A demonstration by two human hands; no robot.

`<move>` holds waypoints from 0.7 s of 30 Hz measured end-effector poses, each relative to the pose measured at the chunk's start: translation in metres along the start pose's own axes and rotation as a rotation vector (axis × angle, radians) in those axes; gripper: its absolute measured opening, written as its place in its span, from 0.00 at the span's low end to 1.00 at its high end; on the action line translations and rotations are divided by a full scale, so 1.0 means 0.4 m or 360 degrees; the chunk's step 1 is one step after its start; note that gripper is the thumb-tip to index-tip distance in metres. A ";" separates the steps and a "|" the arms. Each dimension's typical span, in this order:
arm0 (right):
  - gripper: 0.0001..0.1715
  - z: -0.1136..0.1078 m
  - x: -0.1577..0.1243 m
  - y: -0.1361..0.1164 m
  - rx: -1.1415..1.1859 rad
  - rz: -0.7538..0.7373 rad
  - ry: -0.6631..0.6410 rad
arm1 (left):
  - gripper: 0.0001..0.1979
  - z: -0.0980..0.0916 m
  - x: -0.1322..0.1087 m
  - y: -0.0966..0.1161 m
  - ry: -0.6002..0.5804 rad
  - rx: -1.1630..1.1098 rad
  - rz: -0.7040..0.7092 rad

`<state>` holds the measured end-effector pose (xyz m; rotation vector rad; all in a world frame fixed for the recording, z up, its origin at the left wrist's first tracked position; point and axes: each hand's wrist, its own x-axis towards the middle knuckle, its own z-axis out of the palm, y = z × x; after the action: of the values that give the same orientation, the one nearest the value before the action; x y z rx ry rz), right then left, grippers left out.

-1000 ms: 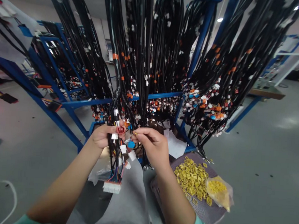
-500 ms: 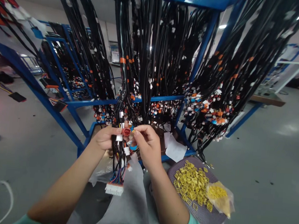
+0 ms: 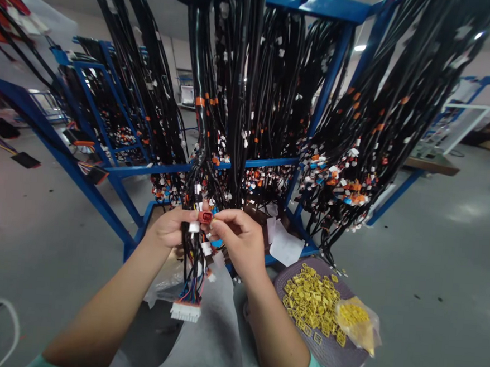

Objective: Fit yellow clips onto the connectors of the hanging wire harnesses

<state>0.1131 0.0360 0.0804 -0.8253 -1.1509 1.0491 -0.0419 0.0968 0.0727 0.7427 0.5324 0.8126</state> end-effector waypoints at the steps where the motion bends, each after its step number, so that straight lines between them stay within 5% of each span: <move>1: 0.04 0.001 0.001 -0.001 -0.0044 -0.0036 0.0016 | 0.17 0.002 0.000 0.001 -0.0011 -0.0006 -0.0002; 8: 0.04 0.015 0.013 0.018 -0.0164 -0.0485 0.0126 | 0.17 0.022 -0.004 0.003 -0.0029 -0.0057 -0.0006; 21: 0.08 0.019 0.021 0.046 0.0093 -0.0221 0.0021 | 0.19 0.041 -0.011 0.000 0.0192 0.0036 0.0054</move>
<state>0.1025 0.0496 0.0678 -0.6956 -1.1443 0.9568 -0.0334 0.0871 0.0837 0.7284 0.6393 0.8882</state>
